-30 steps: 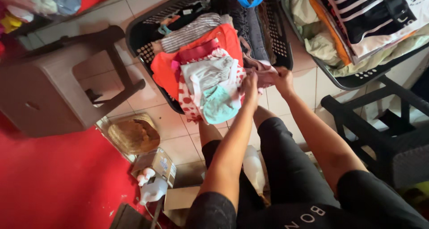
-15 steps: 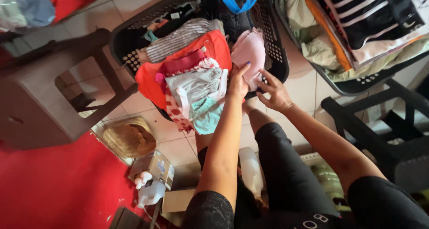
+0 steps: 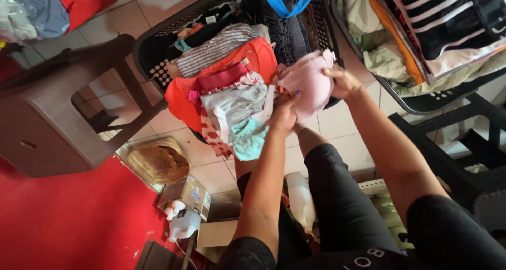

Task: The person folds a shirt by hand on an ironing board and places it into a laundry basket with other clothes.

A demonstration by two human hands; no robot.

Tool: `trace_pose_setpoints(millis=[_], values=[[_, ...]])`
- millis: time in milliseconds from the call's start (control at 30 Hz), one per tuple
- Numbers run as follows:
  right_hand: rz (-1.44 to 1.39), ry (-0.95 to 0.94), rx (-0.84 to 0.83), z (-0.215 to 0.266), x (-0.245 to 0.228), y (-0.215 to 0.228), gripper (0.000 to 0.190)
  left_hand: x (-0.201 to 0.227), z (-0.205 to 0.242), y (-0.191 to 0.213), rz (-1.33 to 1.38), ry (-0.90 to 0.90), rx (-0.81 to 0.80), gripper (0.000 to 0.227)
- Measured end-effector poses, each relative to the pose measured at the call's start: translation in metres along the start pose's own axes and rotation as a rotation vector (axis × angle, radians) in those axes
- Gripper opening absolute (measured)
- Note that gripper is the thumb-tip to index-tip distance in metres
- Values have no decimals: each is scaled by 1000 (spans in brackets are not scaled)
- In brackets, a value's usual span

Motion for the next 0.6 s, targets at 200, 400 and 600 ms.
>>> trace_pose_setpoints(millis=[200, 400, 600], values=[[82, 21, 119, -67, -15, 48, 42, 16, 16, -23, -420, -514, 341, 72], [131, 185, 209, -111, 11, 108, 24, 36, 44, -117, -1677, -1019, 188, 76], [931, 862, 687, -73, -23, 81, 56, 36, -11, -93, -1841, -1146, 191, 71]])
Point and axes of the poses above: each hand's wrist, its own z-axis away from the middle knuckle, its own y-axis out of the back of the hand, x = y × z, the point moved 9 cm from there along -z, towards the middle knuckle, and after that the axes turned 9 degrees about x, right-handed, at the moved point
